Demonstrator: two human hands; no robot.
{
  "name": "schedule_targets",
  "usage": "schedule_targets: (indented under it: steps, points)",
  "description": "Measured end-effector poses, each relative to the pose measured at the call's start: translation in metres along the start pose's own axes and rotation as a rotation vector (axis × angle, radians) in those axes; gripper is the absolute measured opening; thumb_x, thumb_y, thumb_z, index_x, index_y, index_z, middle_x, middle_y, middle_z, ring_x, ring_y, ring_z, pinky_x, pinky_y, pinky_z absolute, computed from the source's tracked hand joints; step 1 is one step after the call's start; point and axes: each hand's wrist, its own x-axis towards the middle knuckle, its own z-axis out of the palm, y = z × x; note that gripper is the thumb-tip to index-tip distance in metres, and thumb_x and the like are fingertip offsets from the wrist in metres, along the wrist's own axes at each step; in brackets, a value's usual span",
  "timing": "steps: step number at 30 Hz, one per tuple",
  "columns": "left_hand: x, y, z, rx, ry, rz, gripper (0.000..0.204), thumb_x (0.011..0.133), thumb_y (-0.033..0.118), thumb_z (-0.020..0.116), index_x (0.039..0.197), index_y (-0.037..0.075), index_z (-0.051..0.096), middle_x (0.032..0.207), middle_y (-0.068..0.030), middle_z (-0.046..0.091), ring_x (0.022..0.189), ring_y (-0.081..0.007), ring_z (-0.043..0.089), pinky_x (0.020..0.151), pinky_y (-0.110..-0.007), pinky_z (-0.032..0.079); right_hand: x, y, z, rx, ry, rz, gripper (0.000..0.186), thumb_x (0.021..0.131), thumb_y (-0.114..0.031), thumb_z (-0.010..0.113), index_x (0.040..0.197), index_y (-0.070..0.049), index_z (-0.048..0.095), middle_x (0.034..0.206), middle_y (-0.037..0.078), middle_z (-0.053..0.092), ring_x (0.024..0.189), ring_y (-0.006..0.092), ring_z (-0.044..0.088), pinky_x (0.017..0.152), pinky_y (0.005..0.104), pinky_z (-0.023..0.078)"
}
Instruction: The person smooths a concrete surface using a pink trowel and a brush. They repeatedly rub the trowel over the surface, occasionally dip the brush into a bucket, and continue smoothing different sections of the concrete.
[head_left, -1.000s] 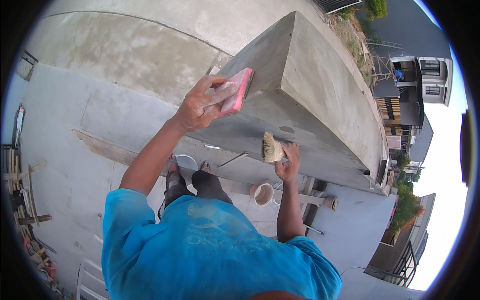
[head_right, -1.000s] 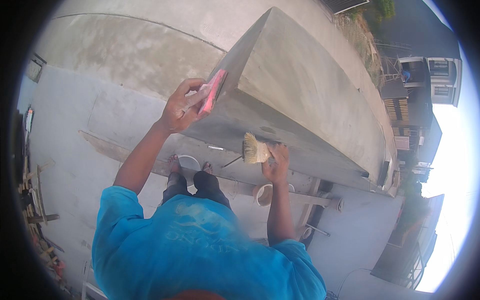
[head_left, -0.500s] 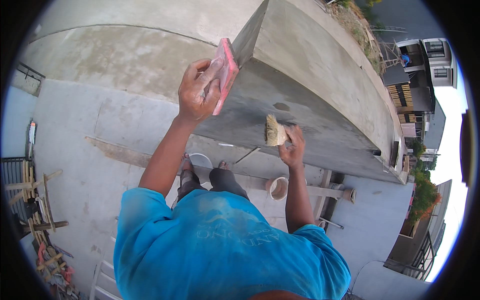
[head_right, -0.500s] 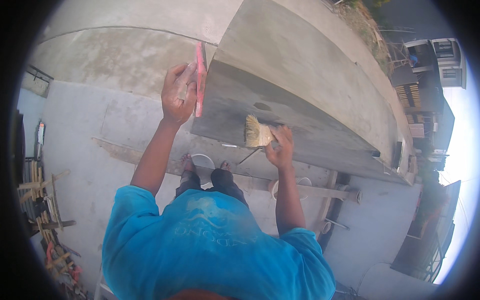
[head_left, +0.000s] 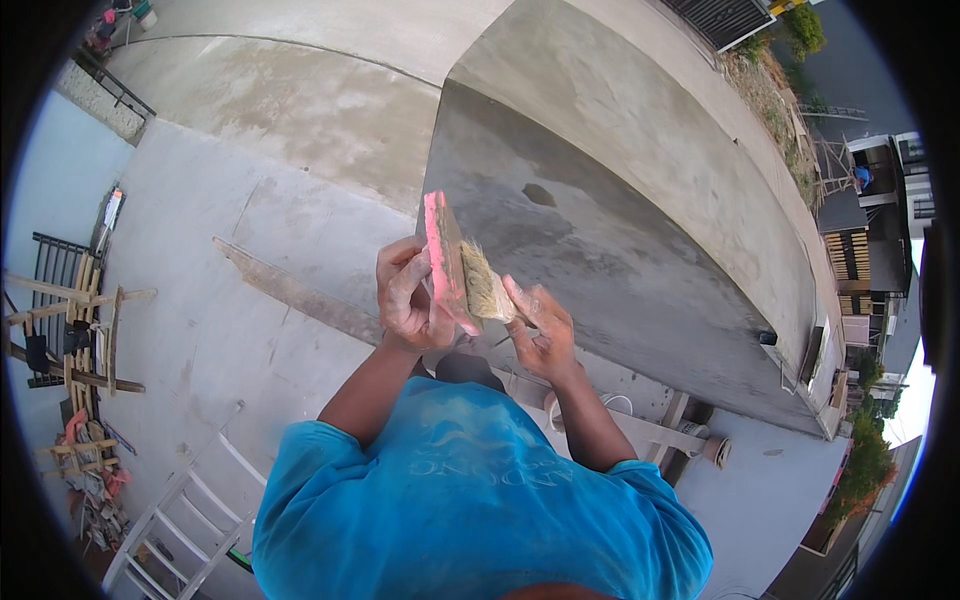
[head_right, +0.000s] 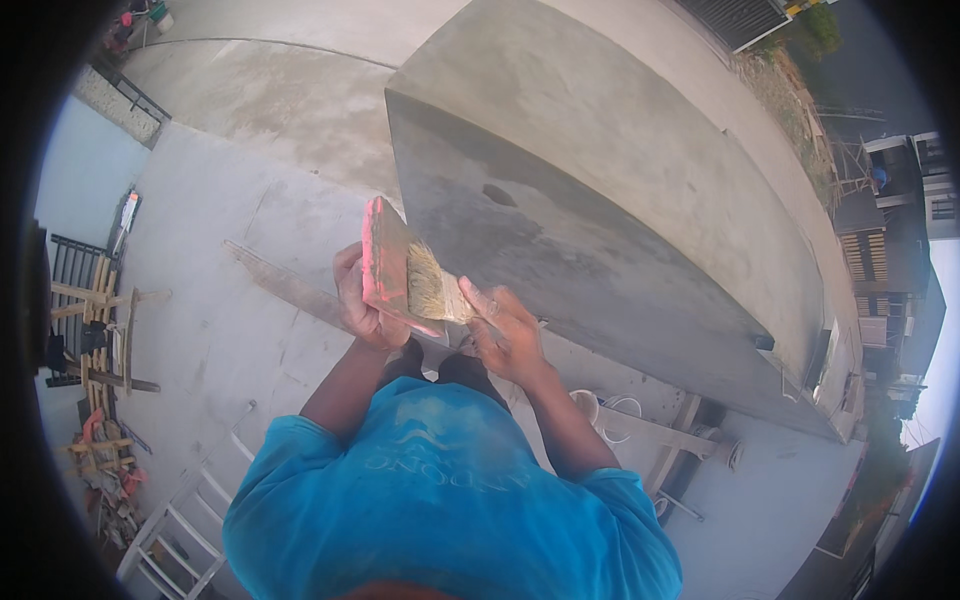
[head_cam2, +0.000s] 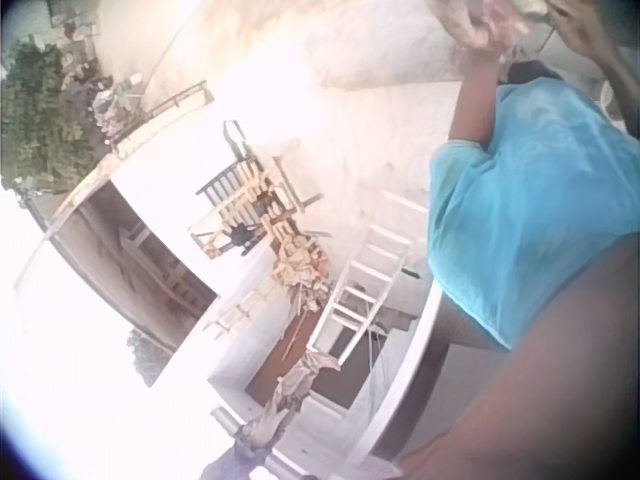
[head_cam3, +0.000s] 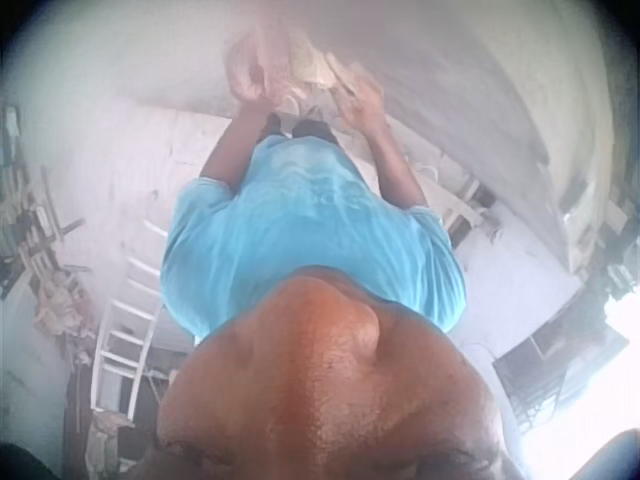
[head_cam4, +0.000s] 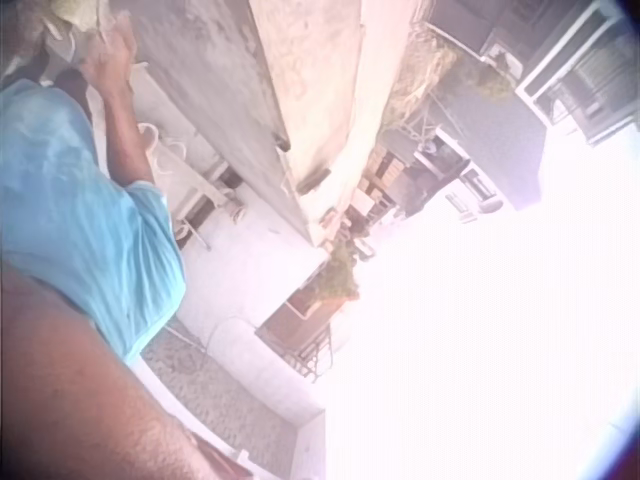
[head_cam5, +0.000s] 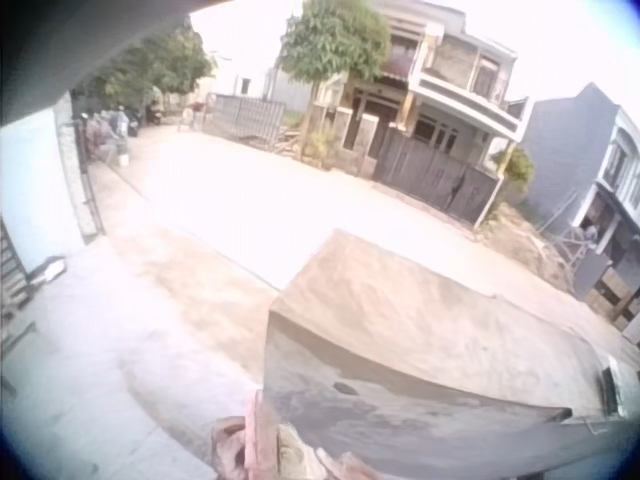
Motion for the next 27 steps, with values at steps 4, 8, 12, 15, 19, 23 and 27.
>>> schedule_targets:
  steps: [4,8,12,15,19,23,27]
  points:
    - [0.053,-0.001,0.031,0.224,0.265,0.042,0.048,0.084,0.003,0.063,0.132,-0.001,0.061,0.116,-0.0166,0.051,0.100,-0.0255,0.056,0.082,-0.035,0.051,-0.037,0.028,-0.020,0.007,0.022,0.026,0.052,0.089,-0.003,0.070,0.140,-0.004,0.060,0.081,0.007,0.054,0.070,0.0189,0.048,0.066,0.0292,0.043]
    - [0.090,-0.012,0.063,0.392,0.376,0.108,0.047,0.087,0.002,0.061,0.134,-0.002,0.059,0.116,-0.0125,0.050,0.096,-0.0185,0.053,0.075,-0.030,0.049,-0.054,0.030,-0.033,0.007,0.090,0.146,0.050,0.090,-0.005,0.070,0.139,-0.002,0.060,0.080,0.005,0.053,0.070,0.0154,0.047,0.066,0.0273,0.041]
    - [0.120,-0.019,0.084,0.406,0.433,0.101,0.048,0.085,-0.001,0.062,0.133,0.001,0.061,0.115,-0.0110,0.050,0.093,-0.0152,0.051,0.069,-0.028,0.048,-0.062,0.036,-0.041,-0.028,0.109,0.119,0.049,0.091,-0.005,0.070,0.138,-0.002,0.060,0.080,0.004,0.052,0.070,0.0135,0.046,0.066,0.0262,0.040]
    - [0.113,-0.028,0.087,0.464,0.391,0.053,0.047,0.085,-0.002,0.062,0.132,0.004,0.063,0.116,-0.0101,0.050,0.096,-0.0150,0.053,0.067,-0.028,0.049,-0.072,0.042,-0.043,-0.027,0.108,0.144,0.049,0.091,-0.006,0.070,0.138,-0.002,0.060,0.080,0.003,0.052,0.071,0.0132,0.046,0.067,0.0262,0.040]
    - [0.023,-0.068,0.080,0.393,0.317,-0.237,0.047,0.085,-0.002,0.062,0.131,0.006,0.061,0.117,-0.0096,0.051,0.101,-0.0181,0.054,0.072,-0.031,0.051,-0.085,0.043,-0.047,-0.034,0.092,0.201,0.049,0.091,-0.007,0.071,0.138,-0.002,0.060,0.081,0.003,0.053,0.072,0.0134,0.047,0.068,0.0271,0.041]
    - [0.013,-0.058,0.085,0.238,0.490,-0.203,0.047,0.080,0.000,0.067,0.126,0.007,0.062,0.116,-0.0154,0.052,0.099,-0.0254,0.060,0.076,-0.037,0.054,-0.083,0.043,-0.044,-0.027,0.143,0.210,0.051,0.087,-0.002,0.069,0.137,-0.003,0.062,0.081,0.007,0.055,0.071,0.0184,0.051,0.070,0.0301,0.043]
    - [0.089,-0.030,0.093,0.318,0.453,-0.042,0.047,0.080,0.000,0.067,0.126,0.007,0.061,0.117,-0.0165,0.051,0.103,-0.0291,0.060,0.076,-0.038,0.054,-0.085,0.040,-0.041,-0.013,0.146,0.254,0.049,0.089,-0.004,0.070,0.137,-0.003,0.062,0.081,0.006,0.056,0.071,0.0168,0.050,0.068,0.0290,0.043]
